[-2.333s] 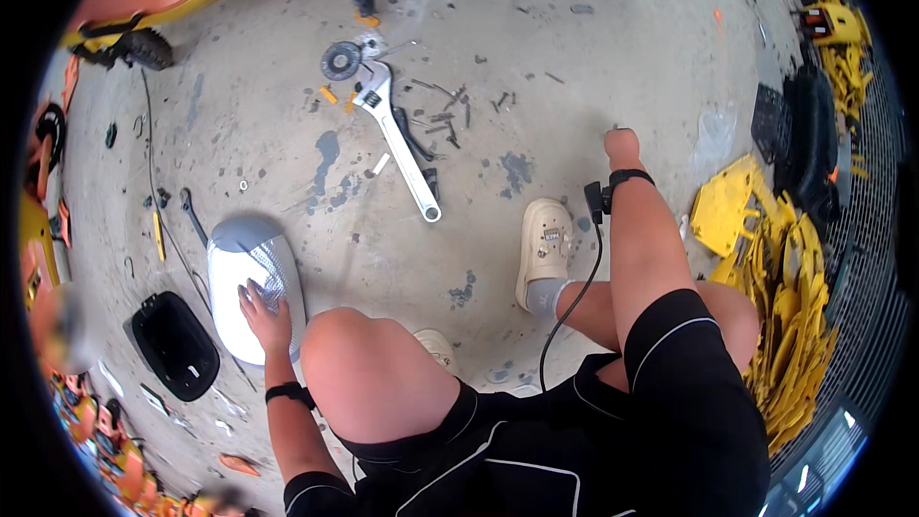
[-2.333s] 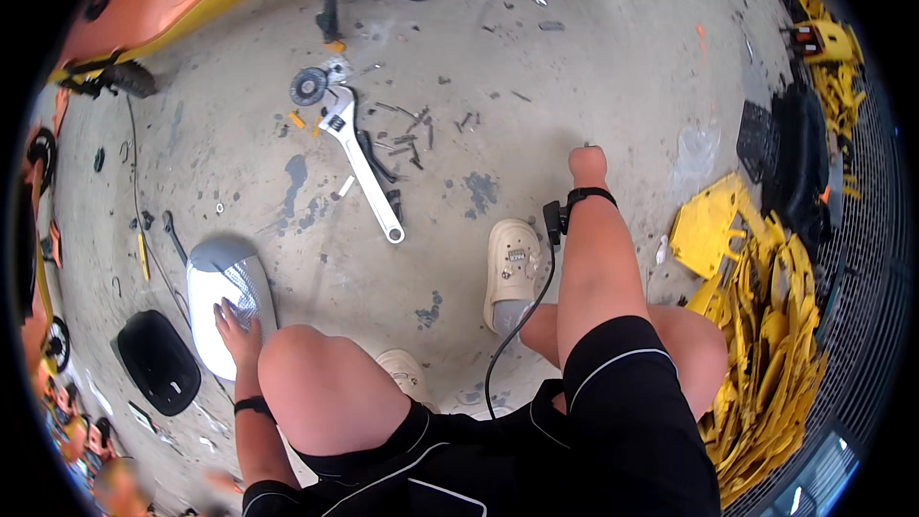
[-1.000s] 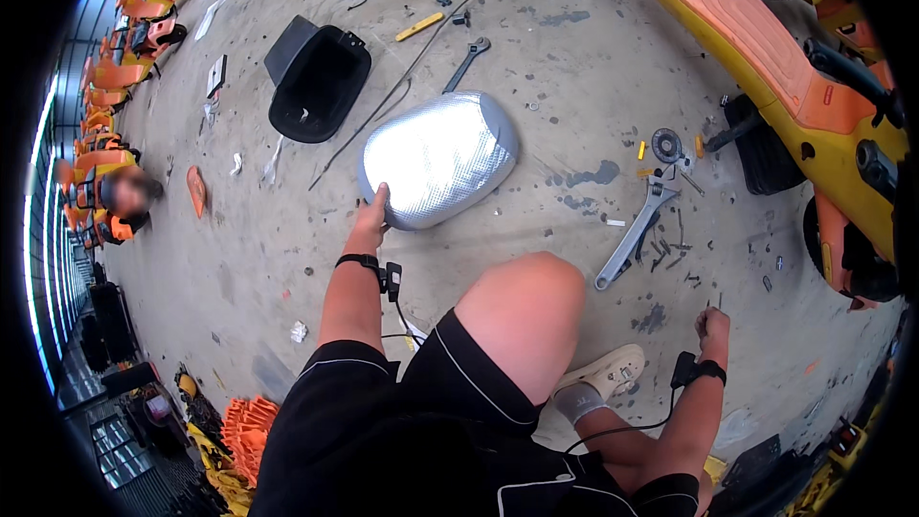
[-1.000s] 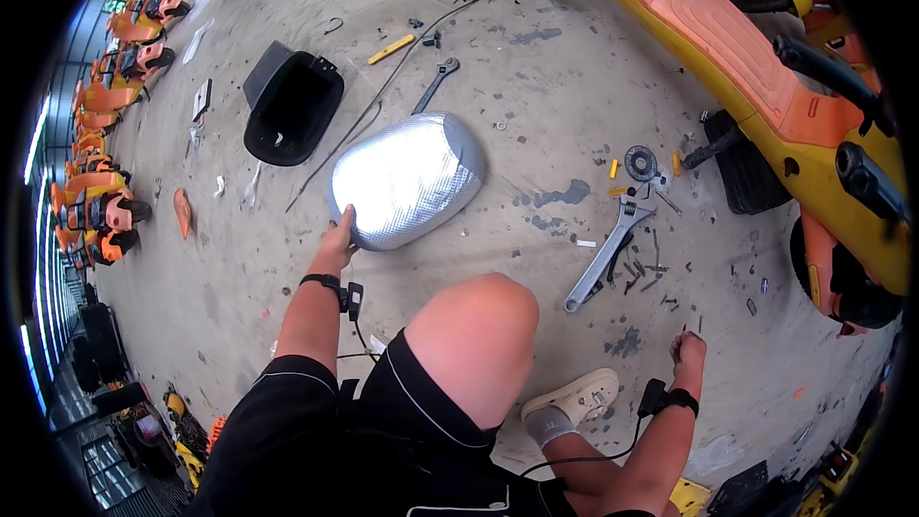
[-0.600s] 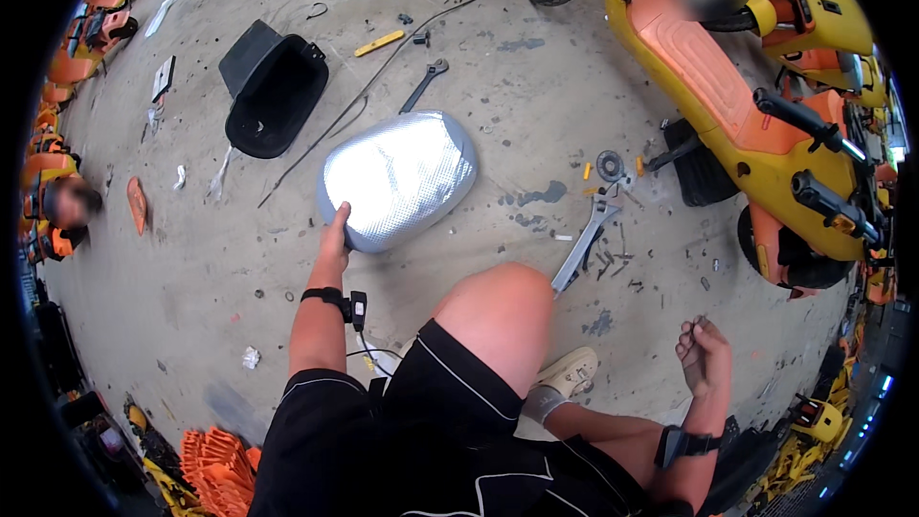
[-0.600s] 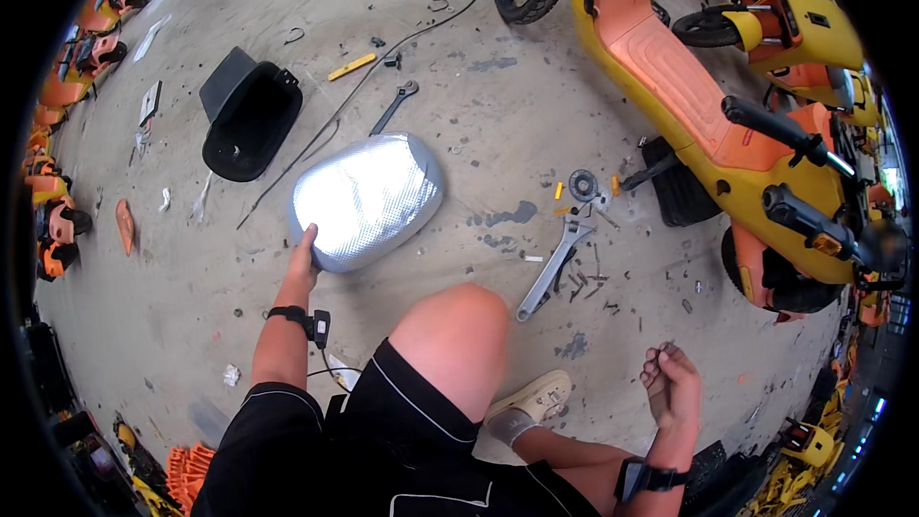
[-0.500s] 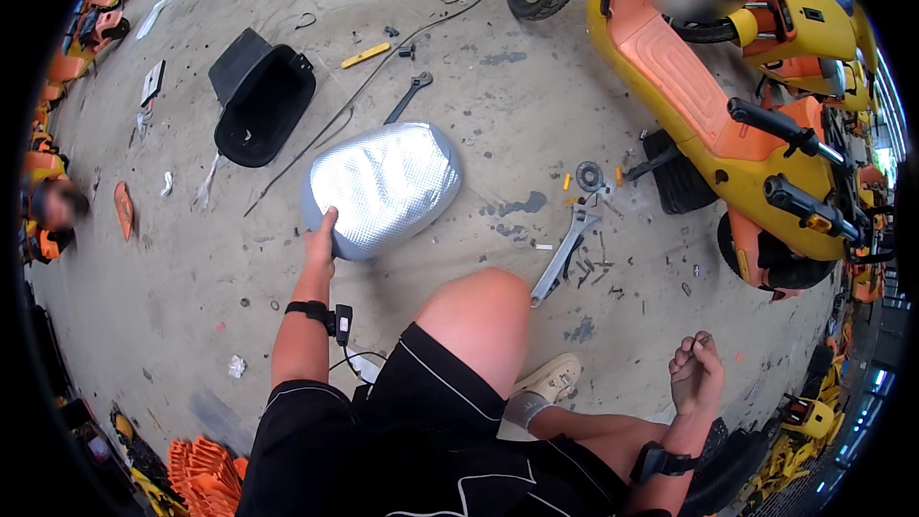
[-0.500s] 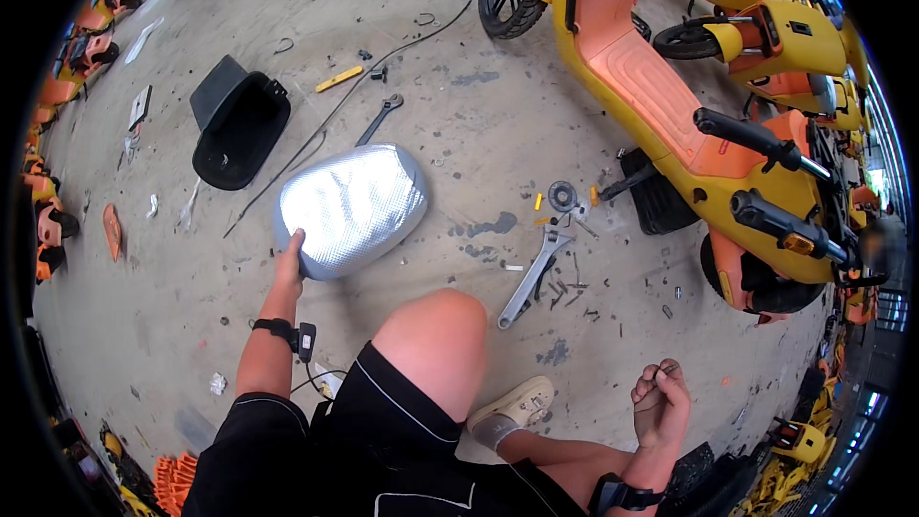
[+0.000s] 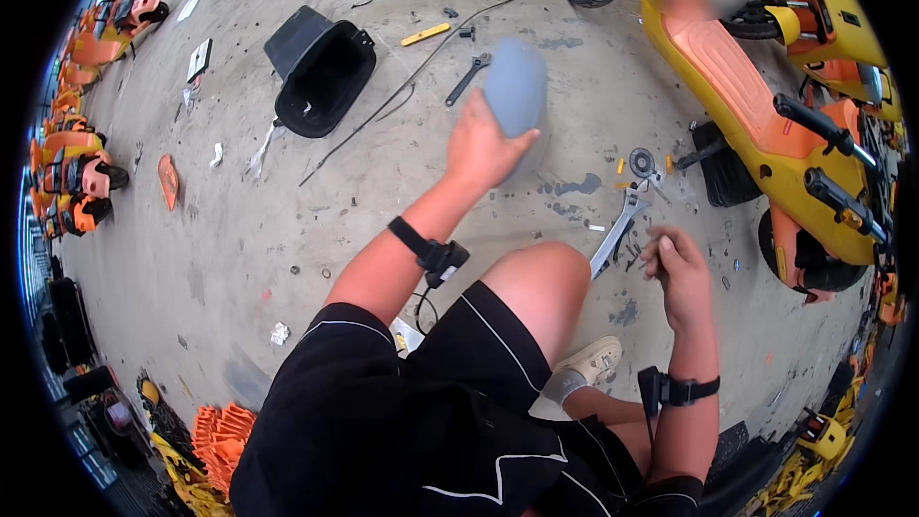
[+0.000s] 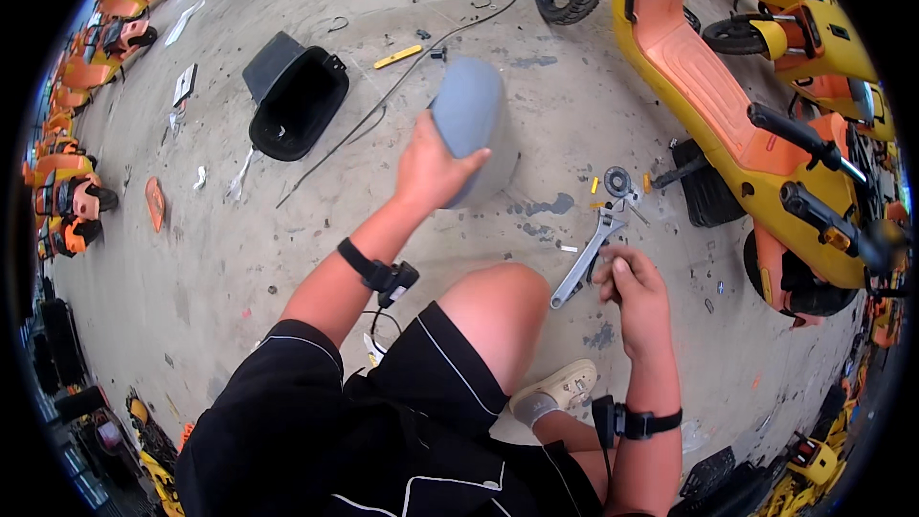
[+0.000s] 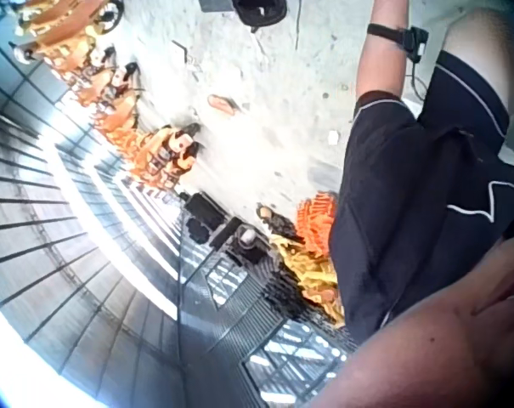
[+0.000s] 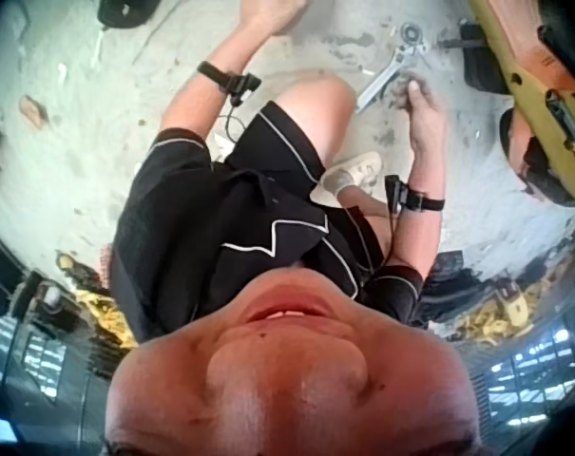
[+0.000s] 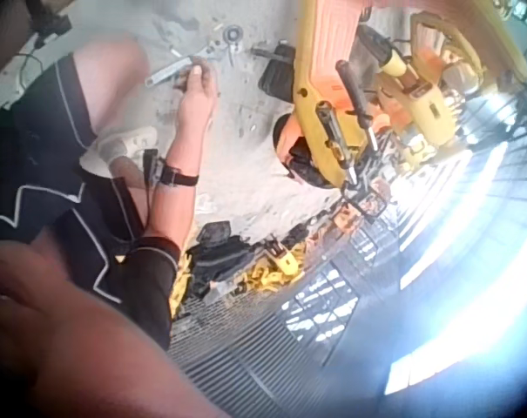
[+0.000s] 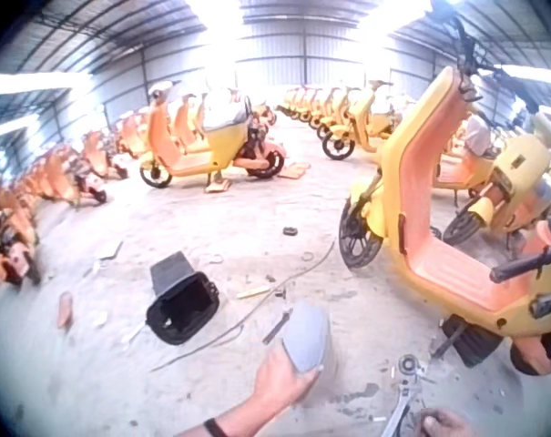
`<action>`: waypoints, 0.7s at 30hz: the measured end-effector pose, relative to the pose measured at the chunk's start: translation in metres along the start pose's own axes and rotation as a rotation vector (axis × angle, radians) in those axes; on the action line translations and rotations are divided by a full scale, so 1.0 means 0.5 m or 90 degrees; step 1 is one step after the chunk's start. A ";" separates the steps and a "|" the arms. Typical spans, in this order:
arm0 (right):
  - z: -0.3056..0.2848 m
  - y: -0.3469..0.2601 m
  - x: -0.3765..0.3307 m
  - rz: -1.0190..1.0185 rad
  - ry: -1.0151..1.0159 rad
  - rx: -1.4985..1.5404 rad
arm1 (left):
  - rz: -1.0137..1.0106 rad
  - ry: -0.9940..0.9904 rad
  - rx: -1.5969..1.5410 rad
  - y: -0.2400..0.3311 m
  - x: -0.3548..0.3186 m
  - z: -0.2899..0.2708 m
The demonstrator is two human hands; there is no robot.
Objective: The person sits on the floor in a workshop and uses a wrench to tighten bolts on the handlebar stem of a yellow electric scooter. They adjust the handlebars and then pick up a silver seat cover from the floor.
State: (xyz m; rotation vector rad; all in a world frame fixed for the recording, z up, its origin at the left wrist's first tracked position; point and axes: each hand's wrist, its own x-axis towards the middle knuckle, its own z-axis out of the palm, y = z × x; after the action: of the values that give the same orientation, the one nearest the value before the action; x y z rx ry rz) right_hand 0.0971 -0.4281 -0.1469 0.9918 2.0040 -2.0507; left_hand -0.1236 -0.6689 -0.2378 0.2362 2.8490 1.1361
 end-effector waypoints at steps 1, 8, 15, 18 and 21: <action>0.056 -0.019 0.046 -0.055 0.010 -0.101 | 0.011 -0.005 -0.018 0.016 -0.005 0.012; 0.359 -0.106 0.289 -0.162 0.253 -0.610 | 0.220 -0.202 -0.281 -0.062 -0.058 0.007; 0.324 -0.098 0.329 -0.082 0.237 -0.729 | 0.098 0.409 0.283 -0.569 0.187 -0.262; 0.316 -0.076 0.319 -0.093 0.264 -0.693 | -0.129 0.400 0.339 -0.756 0.276 -0.395; 0.327 -0.048 0.299 -0.121 0.317 -0.638 | -0.284 0.170 0.029 -0.821 0.309 -0.432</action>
State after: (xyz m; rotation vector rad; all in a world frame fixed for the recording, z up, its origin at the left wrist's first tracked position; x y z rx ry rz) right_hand -0.0922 -0.5229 -0.2167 1.1085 2.9159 -0.5853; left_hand -0.3498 -1.0836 -0.3644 -0.5632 2.9233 1.0725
